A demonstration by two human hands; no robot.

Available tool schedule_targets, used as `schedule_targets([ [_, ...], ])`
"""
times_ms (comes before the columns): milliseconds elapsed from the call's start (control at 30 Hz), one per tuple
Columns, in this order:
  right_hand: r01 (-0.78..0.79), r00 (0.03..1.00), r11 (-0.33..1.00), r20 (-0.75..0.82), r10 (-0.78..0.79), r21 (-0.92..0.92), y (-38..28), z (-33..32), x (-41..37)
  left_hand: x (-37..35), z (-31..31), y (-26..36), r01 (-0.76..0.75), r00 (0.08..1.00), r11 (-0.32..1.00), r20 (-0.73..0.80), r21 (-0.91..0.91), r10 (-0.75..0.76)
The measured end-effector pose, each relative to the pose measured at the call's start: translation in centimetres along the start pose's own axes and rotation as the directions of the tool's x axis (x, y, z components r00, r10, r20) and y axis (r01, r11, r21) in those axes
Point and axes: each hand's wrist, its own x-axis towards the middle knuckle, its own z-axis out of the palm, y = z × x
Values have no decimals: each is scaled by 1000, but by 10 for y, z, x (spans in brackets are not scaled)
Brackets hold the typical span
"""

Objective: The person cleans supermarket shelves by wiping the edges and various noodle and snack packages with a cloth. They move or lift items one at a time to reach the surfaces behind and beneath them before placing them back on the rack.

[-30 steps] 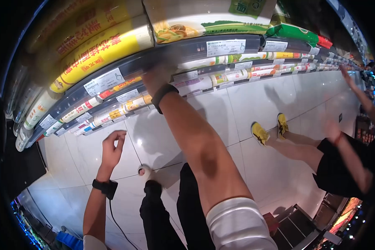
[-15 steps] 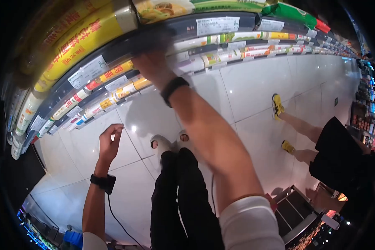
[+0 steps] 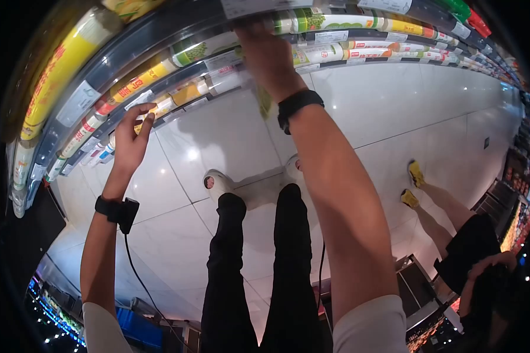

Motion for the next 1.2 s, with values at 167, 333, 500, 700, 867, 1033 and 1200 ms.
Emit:
schedule_targets([
  [167,-76,997,997,23,76,-25,5,1,3,-10,14,12,7,1000,1000,14,-3,-7],
  [333,-39,998,999,46,39,-9,15,-22,0,-12,30,35,79,996,992,-19,-98,-82],
  [500,-33,999,991,24,31,130,65,-60,-50,0,62,82,175,985,971,18,-163,-174],
  [700,-241,969,927,24,244,287,179,-102,-96,27,101,134,-50,999,996,-7,72,50],
  [867,-23,934,971,-342,106,238,243,-107,-52,81,141,186,-216,950,917,-143,335,276],
  [1033,123,962,982,-261,-83,140,270,-76,-1,139,182,169,-204,845,833,-337,515,415],
  [1200,150,873,987,-460,-160,-58,253,-45,-14,156,194,137,-182,820,817,-374,547,433],
])
